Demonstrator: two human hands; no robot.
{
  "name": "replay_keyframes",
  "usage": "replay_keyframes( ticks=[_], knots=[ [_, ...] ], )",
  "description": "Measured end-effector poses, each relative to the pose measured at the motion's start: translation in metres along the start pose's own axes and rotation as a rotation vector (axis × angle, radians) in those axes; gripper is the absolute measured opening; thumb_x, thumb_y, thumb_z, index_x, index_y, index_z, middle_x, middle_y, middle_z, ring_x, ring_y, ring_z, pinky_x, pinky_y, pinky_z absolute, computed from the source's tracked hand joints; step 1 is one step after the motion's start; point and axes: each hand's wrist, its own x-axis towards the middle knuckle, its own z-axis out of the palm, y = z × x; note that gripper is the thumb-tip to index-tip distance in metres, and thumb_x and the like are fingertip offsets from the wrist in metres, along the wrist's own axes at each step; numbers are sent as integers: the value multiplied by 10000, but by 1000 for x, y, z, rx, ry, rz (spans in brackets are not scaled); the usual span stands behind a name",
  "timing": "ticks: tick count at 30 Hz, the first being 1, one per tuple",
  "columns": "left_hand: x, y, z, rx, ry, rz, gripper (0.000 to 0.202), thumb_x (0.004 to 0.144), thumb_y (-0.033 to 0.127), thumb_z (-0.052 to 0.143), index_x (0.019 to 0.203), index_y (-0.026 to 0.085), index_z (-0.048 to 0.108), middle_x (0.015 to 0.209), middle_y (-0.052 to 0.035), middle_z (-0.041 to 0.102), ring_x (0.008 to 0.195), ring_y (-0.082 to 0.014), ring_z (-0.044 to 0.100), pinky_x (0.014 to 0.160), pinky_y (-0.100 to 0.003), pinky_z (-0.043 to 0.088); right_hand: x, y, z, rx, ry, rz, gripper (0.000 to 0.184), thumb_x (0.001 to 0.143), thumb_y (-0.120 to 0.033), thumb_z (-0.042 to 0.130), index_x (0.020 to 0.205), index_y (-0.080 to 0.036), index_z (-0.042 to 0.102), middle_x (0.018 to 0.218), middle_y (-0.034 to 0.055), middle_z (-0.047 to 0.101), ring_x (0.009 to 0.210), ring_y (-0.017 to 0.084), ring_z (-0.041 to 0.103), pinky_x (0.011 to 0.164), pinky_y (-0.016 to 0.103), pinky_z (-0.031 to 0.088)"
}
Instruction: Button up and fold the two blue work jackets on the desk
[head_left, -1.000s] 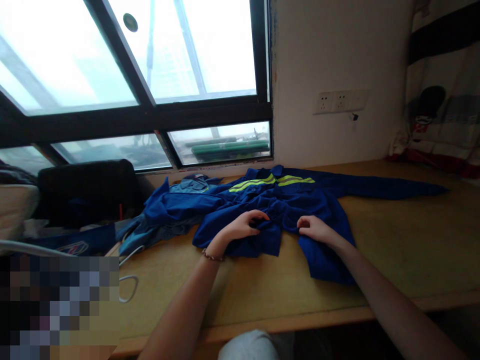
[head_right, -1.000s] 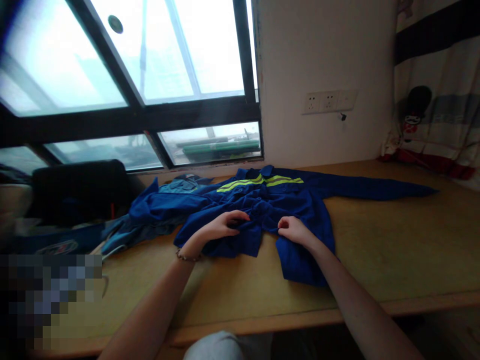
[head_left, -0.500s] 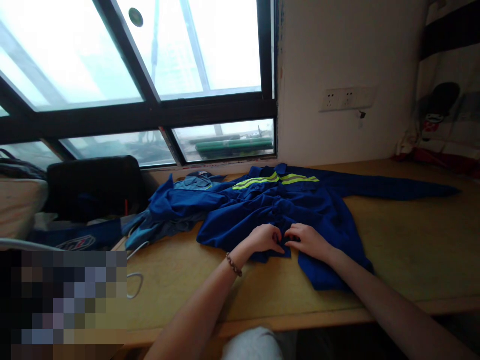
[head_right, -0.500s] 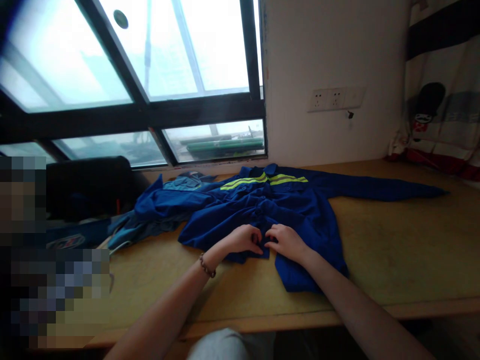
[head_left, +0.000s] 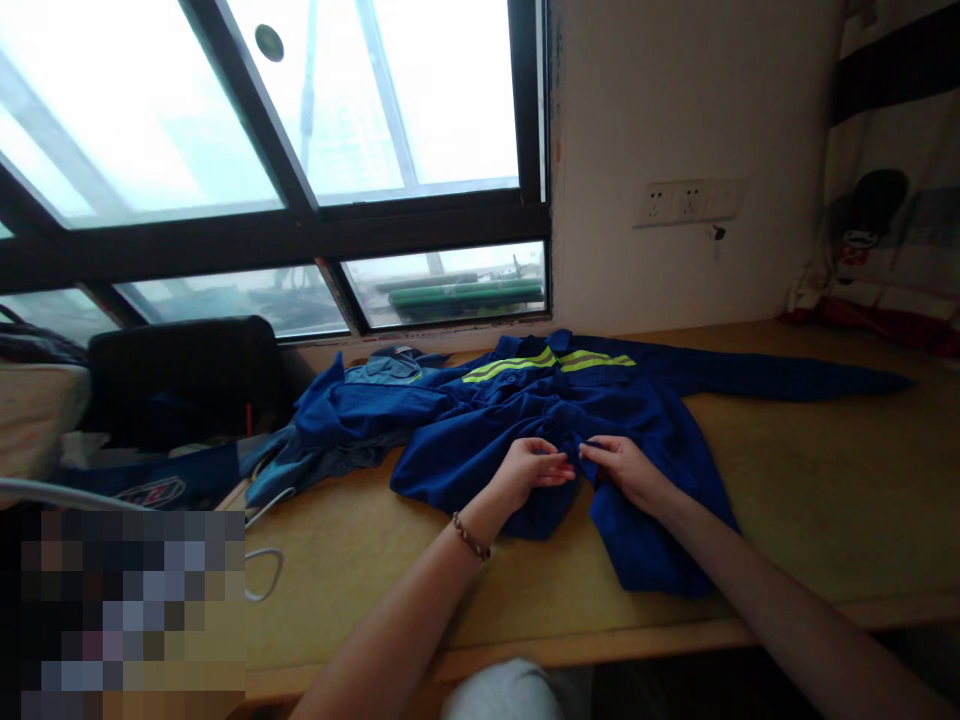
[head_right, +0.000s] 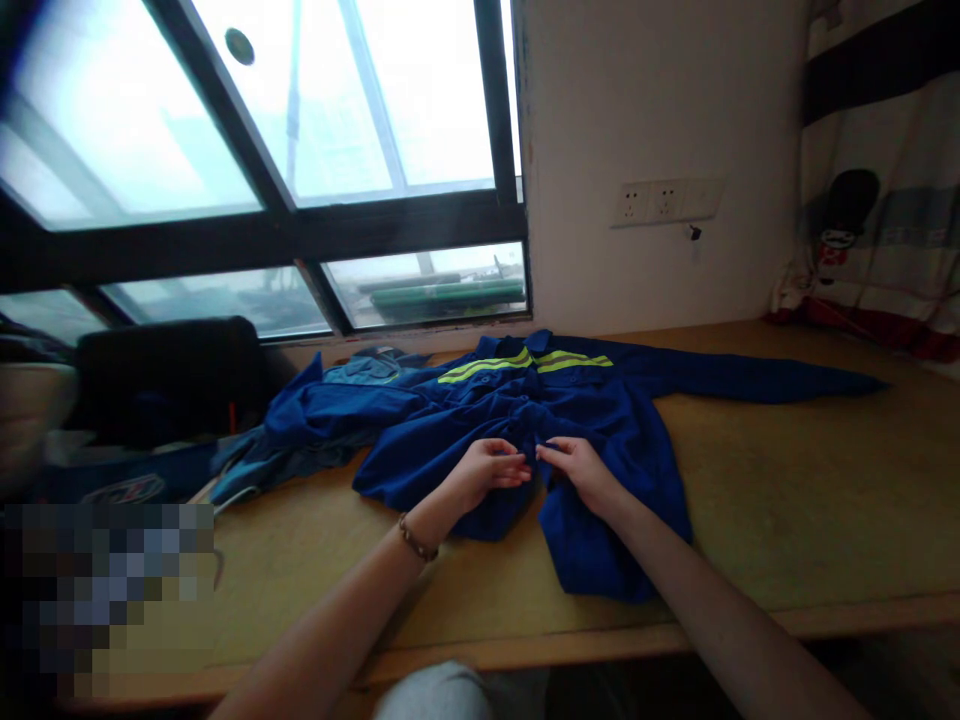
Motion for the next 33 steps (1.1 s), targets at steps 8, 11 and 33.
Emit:
replay_keyframes(
  ticks=[8, 11, 33],
  knots=[
    [3, -9, 0, -243, -31, 103, 193, 673, 190, 646, 806, 83, 556, 775, -141, 658, 717, -204, 642, 694, -310, 508, 3, 2, 2, 508, -24, 221, 280, 616, -380, 670, 764, -143, 683, 658, 31, 630, 579, 102, 530, 579, 240, 383],
    [4, -10, -2, -203, -30, 122, 217, 671, 220, 651, 815, 77, 574, 805, -154, 657, 719, -203, 640, 683, -305, 509, 3, 5, 2, 523, 11, 228, 251, 637, -350, 661, 786, -149, 684, 717, 44, 651, 631, 108, 561, 597, 228, 400],
    [4, -16, 12, 79, 67, 166, 318, 589, 381, 682, 679, 79, 642, 636, -65, 634, 604, -149, 592, 607, -246, 477, -7, 2, 20, -562, 270, -300, 126, 703, -204, 545, 583, -184, 512, 544, -14, 558, 527, 124, 532, 526, 236, 388]
  ],
)
